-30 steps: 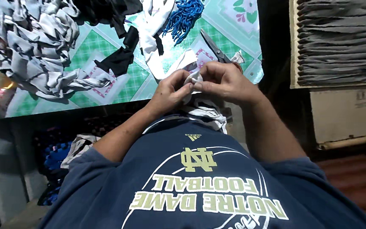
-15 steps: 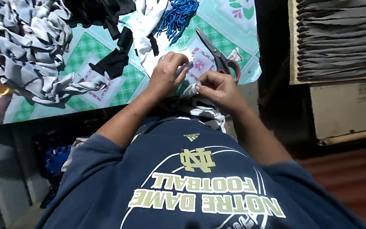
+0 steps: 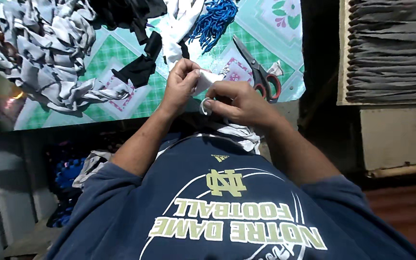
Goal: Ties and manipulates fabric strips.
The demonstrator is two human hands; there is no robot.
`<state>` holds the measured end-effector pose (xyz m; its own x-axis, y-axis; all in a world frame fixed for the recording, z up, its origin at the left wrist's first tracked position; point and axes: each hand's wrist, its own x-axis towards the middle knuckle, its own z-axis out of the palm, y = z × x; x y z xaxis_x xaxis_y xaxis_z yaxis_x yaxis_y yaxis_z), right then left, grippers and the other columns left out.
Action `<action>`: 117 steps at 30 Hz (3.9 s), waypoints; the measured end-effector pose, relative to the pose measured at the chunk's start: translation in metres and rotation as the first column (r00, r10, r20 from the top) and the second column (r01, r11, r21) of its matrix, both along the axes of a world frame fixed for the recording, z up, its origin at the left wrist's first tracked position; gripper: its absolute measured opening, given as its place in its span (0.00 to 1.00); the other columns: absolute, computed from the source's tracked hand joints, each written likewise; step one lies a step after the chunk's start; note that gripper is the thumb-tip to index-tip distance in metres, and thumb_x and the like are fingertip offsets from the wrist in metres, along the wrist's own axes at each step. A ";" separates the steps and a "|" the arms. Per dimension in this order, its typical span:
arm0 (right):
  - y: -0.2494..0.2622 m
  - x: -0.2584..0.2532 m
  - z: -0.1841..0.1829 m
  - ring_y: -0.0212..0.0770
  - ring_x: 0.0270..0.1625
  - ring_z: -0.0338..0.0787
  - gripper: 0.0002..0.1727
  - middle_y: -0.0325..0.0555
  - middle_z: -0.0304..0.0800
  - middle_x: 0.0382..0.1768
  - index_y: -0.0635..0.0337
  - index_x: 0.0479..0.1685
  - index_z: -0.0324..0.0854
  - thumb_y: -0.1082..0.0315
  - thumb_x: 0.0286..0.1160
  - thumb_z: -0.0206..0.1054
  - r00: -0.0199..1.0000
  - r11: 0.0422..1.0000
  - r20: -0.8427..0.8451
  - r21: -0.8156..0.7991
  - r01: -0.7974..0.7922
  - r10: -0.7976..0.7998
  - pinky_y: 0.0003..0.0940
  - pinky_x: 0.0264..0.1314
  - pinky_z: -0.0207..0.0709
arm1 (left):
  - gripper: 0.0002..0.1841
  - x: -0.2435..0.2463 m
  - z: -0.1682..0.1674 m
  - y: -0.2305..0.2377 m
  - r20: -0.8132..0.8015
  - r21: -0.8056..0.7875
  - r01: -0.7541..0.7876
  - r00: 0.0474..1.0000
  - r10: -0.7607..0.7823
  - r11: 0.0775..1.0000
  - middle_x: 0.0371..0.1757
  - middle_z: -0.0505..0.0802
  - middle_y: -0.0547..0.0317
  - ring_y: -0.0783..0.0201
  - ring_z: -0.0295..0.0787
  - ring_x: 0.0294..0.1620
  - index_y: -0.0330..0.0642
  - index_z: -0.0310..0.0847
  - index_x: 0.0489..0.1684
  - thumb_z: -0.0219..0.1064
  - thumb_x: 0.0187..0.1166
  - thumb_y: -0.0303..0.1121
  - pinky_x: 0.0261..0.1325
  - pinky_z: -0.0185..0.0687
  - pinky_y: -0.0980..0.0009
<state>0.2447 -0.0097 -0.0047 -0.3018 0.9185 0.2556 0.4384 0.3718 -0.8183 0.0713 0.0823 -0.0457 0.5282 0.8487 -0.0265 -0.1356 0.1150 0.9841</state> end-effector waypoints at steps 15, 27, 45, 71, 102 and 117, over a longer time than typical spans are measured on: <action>0.010 -0.012 -0.001 0.29 0.31 0.80 0.12 0.45 0.87 0.33 0.65 0.43 0.87 0.65 0.82 0.63 0.983 0.985 0.071 0.017 0.169 -0.170 0.26 0.37 0.77 | 0.17 -0.016 0.007 -0.020 0.254 -0.133 0.113 0.964 -0.077 0.985 0.49 0.92 0.64 0.72 0.91 0.46 0.40 0.77 0.63 0.60 0.78 0.17 0.52 0.89 0.72; 0.004 -0.010 0.000 0.24 0.29 0.76 0.11 0.42 0.85 0.31 0.65 0.42 0.88 0.66 0.81 0.64 0.976 0.978 0.061 0.038 0.205 -0.207 0.20 0.34 0.71 | 0.05 -0.013 0.012 -0.022 0.146 -0.104 0.004 0.989 0.011 0.995 0.38 0.89 0.66 0.73 0.88 0.37 0.43 0.76 0.47 0.64 0.81 0.23 0.44 0.89 0.73; 0.002 -0.004 0.005 0.38 0.27 0.76 0.11 0.49 0.85 0.29 0.66 0.41 0.88 0.67 0.80 0.66 0.921 0.921 0.166 0.237 0.310 -0.353 0.35 0.35 0.70 | 0.07 -0.009 0.018 -0.023 -0.074 0.364 -0.008 0.997 0.038 0.932 0.41 0.89 0.61 0.77 0.84 0.38 0.30 0.82 0.50 0.64 0.79 0.22 0.44 0.82 0.79; -0.003 -0.008 -0.002 0.49 0.34 0.87 0.10 0.54 0.91 0.32 0.66 0.39 0.88 0.67 0.81 0.68 0.883 0.870 0.243 0.403 0.284 -0.401 0.49 0.48 0.73 | 0.10 -0.012 0.023 -0.027 -0.230 0.497 0.043 0.970 0.084 0.867 0.43 0.89 0.58 0.78 0.82 0.39 0.34 0.89 0.49 0.64 0.76 0.24 0.42 0.78 0.84; -0.003 -0.003 -0.005 0.48 0.30 0.83 0.16 0.54 0.90 0.32 0.68 0.57 0.87 0.65 0.81 0.67 0.849 0.875 0.314 0.383 0.297 -0.425 0.50 0.47 0.72 | 0.11 -0.016 0.026 -0.028 -0.327 0.608 0.106 0.937 0.127 0.787 0.32 0.84 0.58 0.77 0.76 0.32 0.35 0.93 0.45 0.64 0.76 0.25 0.36 0.70 0.86; -0.003 0.003 -0.009 0.35 0.27 0.73 0.09 0.45 0.81 0.25 0.67 0.38 0.86 0.68 0.78 0.66 0.923 0.917 0.119 0.212 0.337 -0.366 0.35 0.39 0.68 | 0.14 -0.019 0.019 -0.020 -0.238 0.688 0.102 0.967 0.090 0.719 0.49 0.92 0.47 0.61 0.88 0.53 0.28 0.83 0.56 0.60 0.76 0.23 0.62 0.80 0.64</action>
<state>0.2477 -0.0127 -0.0141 -0.0171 0.9134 0.4068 0.6823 0.3081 -0.6630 0.0524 0.0619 -0.0272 0.5914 0.6758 0.4400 0.1096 -0.6079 0.7864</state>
